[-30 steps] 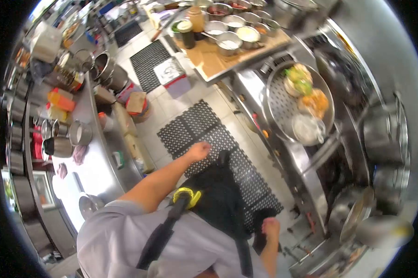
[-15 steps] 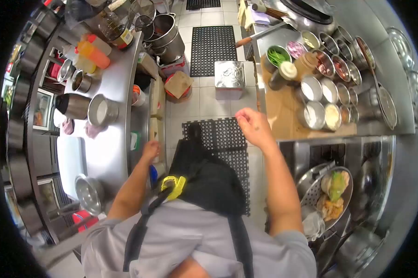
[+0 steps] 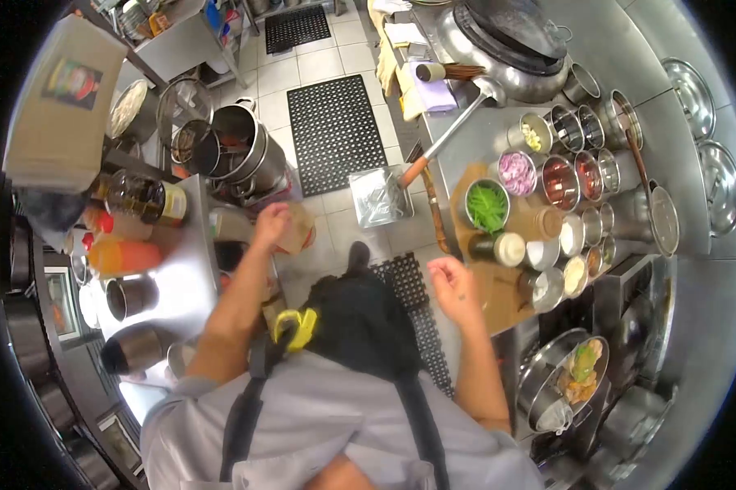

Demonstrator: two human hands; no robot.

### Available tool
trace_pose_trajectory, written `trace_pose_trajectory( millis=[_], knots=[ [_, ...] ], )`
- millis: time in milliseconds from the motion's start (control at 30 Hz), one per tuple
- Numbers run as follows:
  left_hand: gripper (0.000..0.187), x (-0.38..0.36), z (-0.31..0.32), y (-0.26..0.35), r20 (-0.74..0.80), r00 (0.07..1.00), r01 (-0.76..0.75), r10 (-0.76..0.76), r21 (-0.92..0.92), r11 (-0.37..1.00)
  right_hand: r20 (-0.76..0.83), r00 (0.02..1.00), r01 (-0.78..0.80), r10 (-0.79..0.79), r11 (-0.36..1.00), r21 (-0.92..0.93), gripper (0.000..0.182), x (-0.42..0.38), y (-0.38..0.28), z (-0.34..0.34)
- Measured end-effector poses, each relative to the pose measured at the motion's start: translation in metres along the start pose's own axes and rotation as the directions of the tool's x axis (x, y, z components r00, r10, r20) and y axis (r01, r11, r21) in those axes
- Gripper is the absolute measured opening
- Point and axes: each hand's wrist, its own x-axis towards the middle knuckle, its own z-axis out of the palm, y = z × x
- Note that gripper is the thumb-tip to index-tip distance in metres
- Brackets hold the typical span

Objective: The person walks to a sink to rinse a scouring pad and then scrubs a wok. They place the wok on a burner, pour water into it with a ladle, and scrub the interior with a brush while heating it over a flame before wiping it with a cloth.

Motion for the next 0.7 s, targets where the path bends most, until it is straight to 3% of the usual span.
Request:
trace_pose_trajectory(
  millis=[33,67,100,200,267,333,433,500,600,633,667,700],
  knots=[
    [0.029,0.016,-0.003,0.019,0.014,0.999,-0.034,0.033,0.058,0.998,-0.022,0.995,0.102,-0.102,0.995,-0.002,0.013,0.017,-0.003,-0.001],
    [0.03,0.04,-0.01,0.038,0.021,0.996,-0.09,0.088,0.118,0.989,-0.009,0.994,0.104,-0.105,0.994,-0.03,0.013,0.031,-0.01,-0.002],
    [0.03,0.081,-0.017,0.01,0.029,0.97,-0.239,0.243,0.327,0.914,-0.012,0.99,0.138,-0.139,0.989,-0.045,0.013,0.058,-0.023,0.0],
    [0.029,0.1,-0.015,0.088,0.029,0.995,-0.099,0.095,0.223,0.97,-0.028,0.988,0.154,-0.153,0.986,0.063,0.014,0.105,-0.076,0.012],
    [0.032,0.113,-0.013,0.143,0.095,0.991,0.088,-0.091,0.029,0.996,-0.048,0.981,0.193,-0.189,0.978,0.08,0.014,0.132,-0.102,0.013],
    [0.032,0.192,-0.014,0.099,0.045,0.999,-0.033,0.026,0.162,0.986,-0.056,0.978,0.205,-0.199,0.968,0.142,0.014,0.161,-0.126,0.011],
    [0.031,0.26,-0.003,0.145,0.096,0.994,0.038,-0.057,0.193,0.98,-0.114,0.98,0.189,-0.165,0.949,0.253,0.014,0.204,-0.141,0.014],
    [0.03,0.32,-0.002,0.157,0.107,0.99,0.074,-0.092,0.164,0.984,-0.198,0.972,0.166,-0.123,0.962,0.216,0.014,0.237,-0.154,0.019],
    [0.027,0.448,-0.013,0.128,0.145,0.987,0.04,-0.065,0.167,0.985,-0.293,0.955,0.133,-0.056,0.959,0.249,0.014,0.304,-0.178,0.033],
    [0.027,0.493,-0.025,0.114,0.175,0.983,-0.008,-0.049,0.309,0.951,-0.315,0.949,0.116,-0.022,0.952,0.283,0.014,0.331,-0.185,0.039],
    [0.026,0.548,-0.035,0.072,0.081,0.997,-0.011,-0.013,0.29,0.957,-0.335,0.942,0.103,0.009,0.943,0.316,0.014,0.361,-0.198,0.046],
    [0.026,0.578,-0.045,0.074,0.026,0.994,0.097,-0.11,0.299,0.949,-0.365,0.931,0.102,0.027,0.938,0.33,0.014,0.39,-0.22,0.055]
  ],
)
